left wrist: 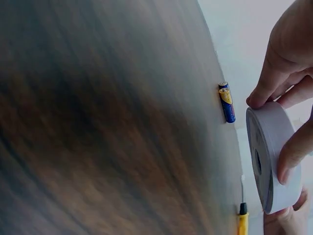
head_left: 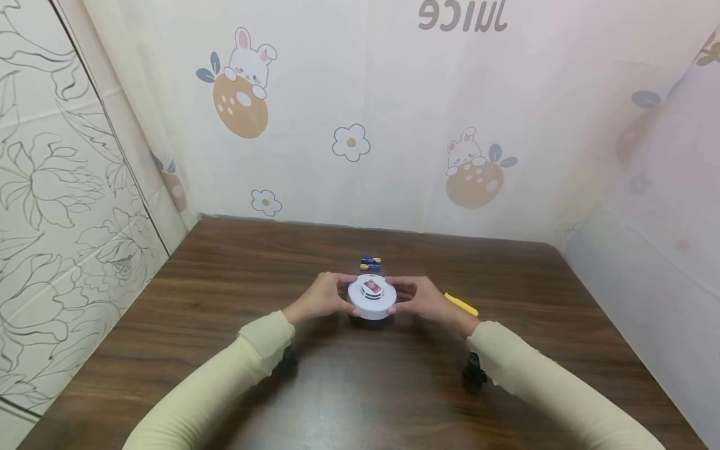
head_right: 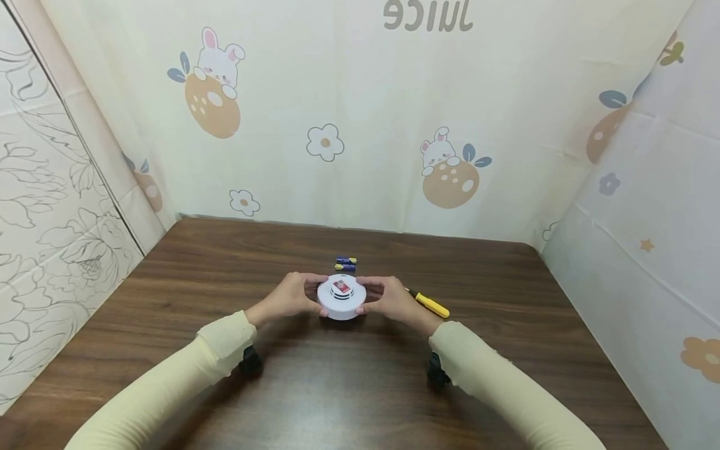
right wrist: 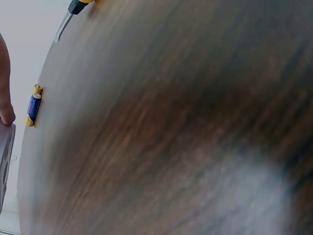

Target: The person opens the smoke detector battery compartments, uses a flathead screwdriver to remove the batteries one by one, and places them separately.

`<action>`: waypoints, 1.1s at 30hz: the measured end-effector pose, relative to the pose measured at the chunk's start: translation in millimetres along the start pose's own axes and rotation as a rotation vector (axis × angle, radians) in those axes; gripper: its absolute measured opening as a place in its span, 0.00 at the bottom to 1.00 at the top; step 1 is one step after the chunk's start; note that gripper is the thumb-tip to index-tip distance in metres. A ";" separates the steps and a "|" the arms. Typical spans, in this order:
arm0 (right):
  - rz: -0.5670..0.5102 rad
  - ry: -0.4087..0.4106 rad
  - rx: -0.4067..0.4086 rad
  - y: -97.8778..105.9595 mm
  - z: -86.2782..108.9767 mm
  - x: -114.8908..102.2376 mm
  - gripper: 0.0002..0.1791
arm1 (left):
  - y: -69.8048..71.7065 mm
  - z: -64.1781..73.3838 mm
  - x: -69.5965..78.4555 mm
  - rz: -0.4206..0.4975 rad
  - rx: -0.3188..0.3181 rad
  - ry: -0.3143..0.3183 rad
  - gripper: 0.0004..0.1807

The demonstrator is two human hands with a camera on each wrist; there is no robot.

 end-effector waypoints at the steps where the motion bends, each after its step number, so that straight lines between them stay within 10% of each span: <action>1: 0.010 0.007 0.001 -0.6 -0.7 0.2 0.38 | -1.0 -0.5 -0.4 -0.022 -0.001 -0.010 0.40; 33: 0.173 0.042 -0.010 -8.4 -7.8 8.5 0.39 | -18.1 -7.5 -4.3 -0.188 -0.015 -0.056 0.39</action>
Point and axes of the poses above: each hand's wrist, its own z-axis away from the middle knuckle, its own y-axis out of the back of the hand, x = y × z, the point moved 5 cm from there along -z, towards the middle knuckle, and after that the axes turned 4 degrees about -y, right-handed, at the moved point
